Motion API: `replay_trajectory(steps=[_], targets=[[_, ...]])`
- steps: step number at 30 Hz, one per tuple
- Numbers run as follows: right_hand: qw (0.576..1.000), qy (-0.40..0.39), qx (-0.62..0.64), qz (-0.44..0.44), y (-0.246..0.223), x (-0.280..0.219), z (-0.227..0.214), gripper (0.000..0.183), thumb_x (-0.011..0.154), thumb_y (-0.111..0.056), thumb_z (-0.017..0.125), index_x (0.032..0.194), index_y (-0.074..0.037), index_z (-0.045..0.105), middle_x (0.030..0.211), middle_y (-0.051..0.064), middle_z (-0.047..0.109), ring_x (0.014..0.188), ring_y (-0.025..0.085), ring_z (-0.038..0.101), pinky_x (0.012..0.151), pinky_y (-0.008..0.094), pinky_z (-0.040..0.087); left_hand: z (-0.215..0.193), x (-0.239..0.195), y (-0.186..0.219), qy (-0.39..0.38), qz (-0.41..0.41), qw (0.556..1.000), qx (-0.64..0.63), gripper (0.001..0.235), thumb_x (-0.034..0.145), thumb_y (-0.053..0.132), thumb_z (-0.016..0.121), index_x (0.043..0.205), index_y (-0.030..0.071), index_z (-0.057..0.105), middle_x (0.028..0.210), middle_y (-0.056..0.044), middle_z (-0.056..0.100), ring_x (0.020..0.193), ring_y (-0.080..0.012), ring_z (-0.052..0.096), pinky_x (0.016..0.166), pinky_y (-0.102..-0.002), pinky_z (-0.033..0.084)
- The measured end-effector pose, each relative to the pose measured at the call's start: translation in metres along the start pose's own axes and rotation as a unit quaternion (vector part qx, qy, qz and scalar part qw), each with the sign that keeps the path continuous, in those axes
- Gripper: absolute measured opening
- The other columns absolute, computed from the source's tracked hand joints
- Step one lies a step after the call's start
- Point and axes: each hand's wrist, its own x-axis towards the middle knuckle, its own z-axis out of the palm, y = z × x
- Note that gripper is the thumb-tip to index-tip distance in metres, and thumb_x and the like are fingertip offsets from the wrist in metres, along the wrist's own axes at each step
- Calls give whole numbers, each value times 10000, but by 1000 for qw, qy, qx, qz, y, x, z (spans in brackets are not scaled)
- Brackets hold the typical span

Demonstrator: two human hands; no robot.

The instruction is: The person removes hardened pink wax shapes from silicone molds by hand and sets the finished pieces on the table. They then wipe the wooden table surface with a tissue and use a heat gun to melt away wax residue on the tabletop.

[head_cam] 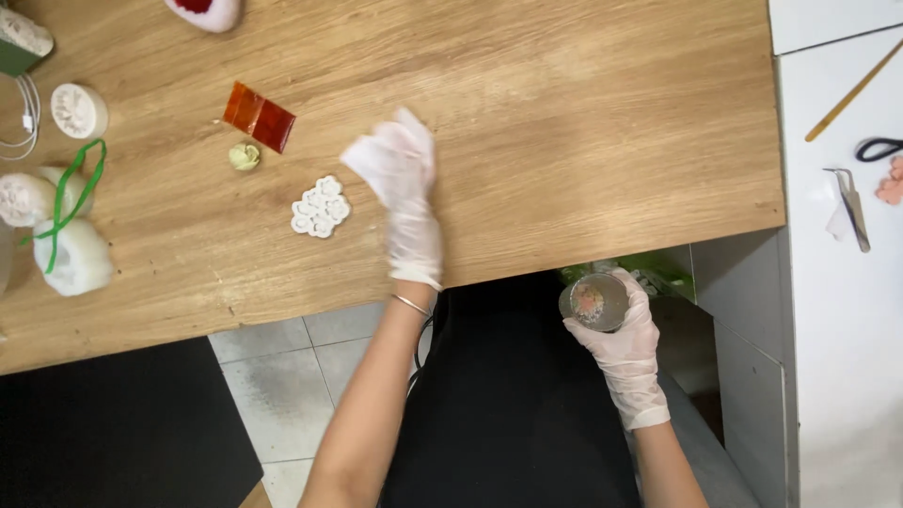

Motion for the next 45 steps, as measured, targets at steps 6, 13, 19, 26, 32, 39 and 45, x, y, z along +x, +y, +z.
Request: replay_trajectory(steps=[6,13,19,26,32,39,45], targets=[[999,19,-34,33,-23,-2,0,855,642,-129,948,1379,-13,529,1300,102,657,1141,158,644,994,316,545,75,-94,-13,-265,294,900,183,500,1048,98,459,1546,118,410,1601,-115,440,1543,-260,374,1326,-379,279],[997,36,-51,45,-30,9,-8,839,662,-135,947,1381,-11,532,1264,92,667,1124,153,651,976,301,558,-37,-30,-19,-27,207,935,286,689,1001,-171,426,1628,81,290,1708,-134,240,1598,-266,243,1351,-381,176],[997,36,-43,61,-37,12,0,838,660,-150,950,1377,-24,535,1246,90,684,1105,144,660,967,292,566,27,-63,4,-79,180,966,168,654,1061,-127,333,1650,134,219,1747,-82,145,1636,-257,155,1377,-341,137],[998,13,-43,51,-31,0,-1,865,652,-145,946,1393,-29,515,1259,87,673,1114,145,662,973,301,563,87,-77,16,-247,294,913,139,654,1033,-45,476,1623,175,301,1708,-64,245,1610,-199,234,1365,-366,211],[998,21,-39,37,-20,-2,1,878,634,-136,944,1391,-33,511,1274,91,668,1125,161,660,982,306,563,-47,-6,-31,9,209,956,203,730,932,-211,379,1587,111,379,1640,-78,432,1541,-258,419,1345,-384,319],[993,10,-108,42,-11,12,5,912,598,-178,966,1378,-37,514,1282,126,673,1133,208,684,980,330,564,48,-74,-28,-93,234,946,203,622,975,-146,478,1552,71,394,1617,-149,410,1514,-302,414,1277,-398,318],[981,-42,-172,83,-12,22,23,858,583,-208,950,1331,-77,551,1206,153,697,1090,291,695,914,384,557,80,-125,15,-221,328,900,183,514,959,-32,539,1469,27,519,1524,-190,504,1484,-321,449,1227,-420,402]])
